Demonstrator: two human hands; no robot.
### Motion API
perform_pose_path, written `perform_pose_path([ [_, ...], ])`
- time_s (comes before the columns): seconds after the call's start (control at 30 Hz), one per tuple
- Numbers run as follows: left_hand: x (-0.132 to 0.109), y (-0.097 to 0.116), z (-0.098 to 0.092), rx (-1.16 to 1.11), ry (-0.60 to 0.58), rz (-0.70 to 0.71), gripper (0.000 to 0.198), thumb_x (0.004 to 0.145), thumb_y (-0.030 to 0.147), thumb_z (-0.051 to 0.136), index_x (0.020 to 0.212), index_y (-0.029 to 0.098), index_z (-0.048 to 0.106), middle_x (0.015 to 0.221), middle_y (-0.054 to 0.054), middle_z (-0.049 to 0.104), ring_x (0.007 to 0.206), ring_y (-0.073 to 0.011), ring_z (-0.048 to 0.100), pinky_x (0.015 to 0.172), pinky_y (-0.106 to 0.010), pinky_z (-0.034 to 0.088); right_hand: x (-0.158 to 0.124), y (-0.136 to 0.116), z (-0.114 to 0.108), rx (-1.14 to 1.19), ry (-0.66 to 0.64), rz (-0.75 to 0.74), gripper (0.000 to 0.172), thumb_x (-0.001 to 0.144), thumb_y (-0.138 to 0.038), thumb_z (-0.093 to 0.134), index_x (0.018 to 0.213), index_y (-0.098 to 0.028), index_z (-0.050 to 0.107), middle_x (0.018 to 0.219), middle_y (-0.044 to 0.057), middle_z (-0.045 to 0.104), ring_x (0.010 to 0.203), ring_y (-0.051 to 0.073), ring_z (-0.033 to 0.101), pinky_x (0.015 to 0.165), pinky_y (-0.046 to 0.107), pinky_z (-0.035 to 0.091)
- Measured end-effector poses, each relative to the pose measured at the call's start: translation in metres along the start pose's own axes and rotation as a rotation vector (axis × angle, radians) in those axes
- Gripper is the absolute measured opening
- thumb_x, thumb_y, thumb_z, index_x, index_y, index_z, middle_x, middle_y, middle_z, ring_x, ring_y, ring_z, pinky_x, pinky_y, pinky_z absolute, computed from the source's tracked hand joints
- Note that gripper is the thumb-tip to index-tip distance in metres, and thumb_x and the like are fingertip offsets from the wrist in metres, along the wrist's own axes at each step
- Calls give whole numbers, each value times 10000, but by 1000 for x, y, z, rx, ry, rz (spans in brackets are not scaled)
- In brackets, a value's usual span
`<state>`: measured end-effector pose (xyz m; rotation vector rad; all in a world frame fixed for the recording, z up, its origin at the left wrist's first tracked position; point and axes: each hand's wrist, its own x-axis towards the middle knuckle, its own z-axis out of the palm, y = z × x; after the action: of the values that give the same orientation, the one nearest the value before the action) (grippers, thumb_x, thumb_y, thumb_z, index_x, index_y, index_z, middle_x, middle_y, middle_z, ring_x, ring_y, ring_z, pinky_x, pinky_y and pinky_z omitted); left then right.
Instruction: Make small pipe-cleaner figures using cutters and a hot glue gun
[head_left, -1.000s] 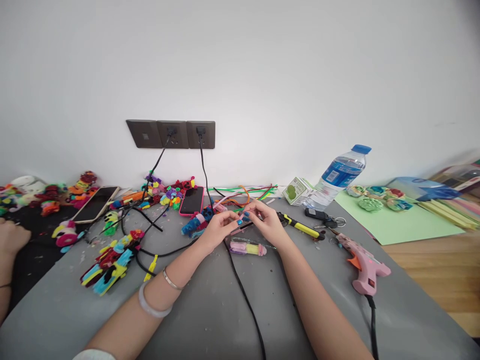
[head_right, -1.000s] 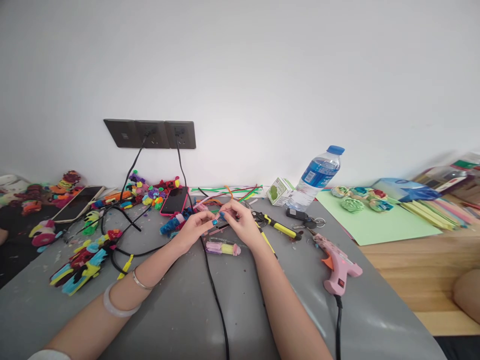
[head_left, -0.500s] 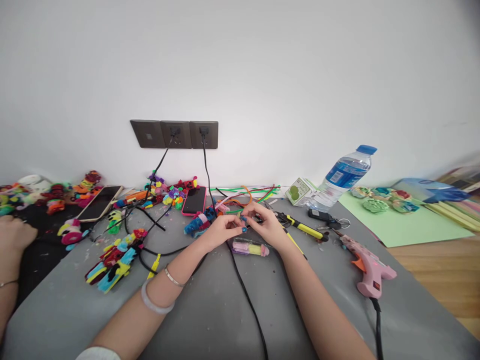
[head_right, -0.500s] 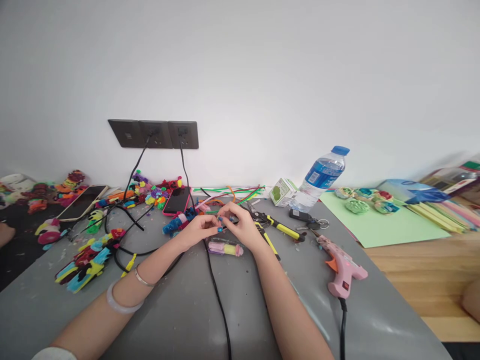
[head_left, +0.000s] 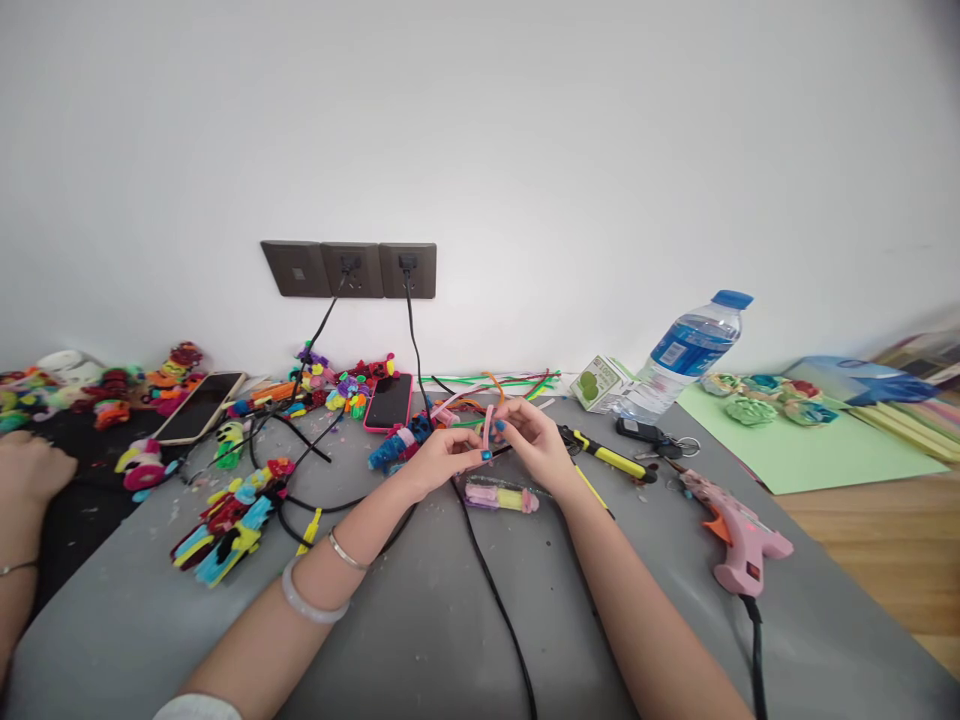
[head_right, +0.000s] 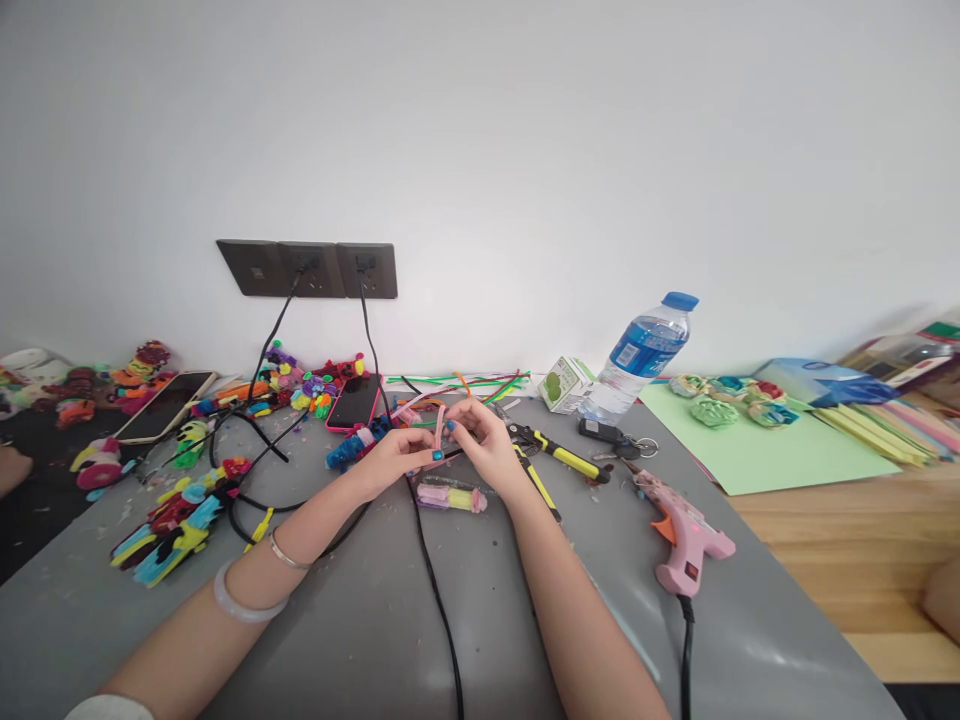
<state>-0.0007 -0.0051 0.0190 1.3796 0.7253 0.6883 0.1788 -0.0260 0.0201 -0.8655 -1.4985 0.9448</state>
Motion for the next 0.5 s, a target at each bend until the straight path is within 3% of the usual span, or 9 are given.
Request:
perform_pose_path([
  [0.2, 1, -3, -2, 3, -5, -5, 276, 664, 370, 742, 714, 128, 618, 659, 22, 518, 601, -83, 425, 565, -223, 306, 1, -2, 0, 21, 31, 23, 314, 856, -421, 653, 1103, -237, 594, 894, 36, 622, 843, 180, 616, 794, 322, 505],
  [0.37, 0, -1, 1, -11, 30, 3, 274, 642, 354, 752, 681, 131, 599, 652, 28, 510, 582, -74, 419, 548, -213, 306, 2, -2, 3, 54, -18, 63, 234, 838, -439, 668, 836, -216, 596, 800, 18, 607, 710, 160, 605, 674, 297, 488],
  [0.5, 2, -5, 1, -47, 133, 23, 310, 660, 402, 746, 705, 134, 596, 629, 33, 500, 523, -63, 414, 508, -209, 295, 2, -1, 1, 54, 26, 101, 253, 822, -451, 680, 815, -218, 583, 753, 13, 619, 684, 159, 593, 631, 283, 463],
])
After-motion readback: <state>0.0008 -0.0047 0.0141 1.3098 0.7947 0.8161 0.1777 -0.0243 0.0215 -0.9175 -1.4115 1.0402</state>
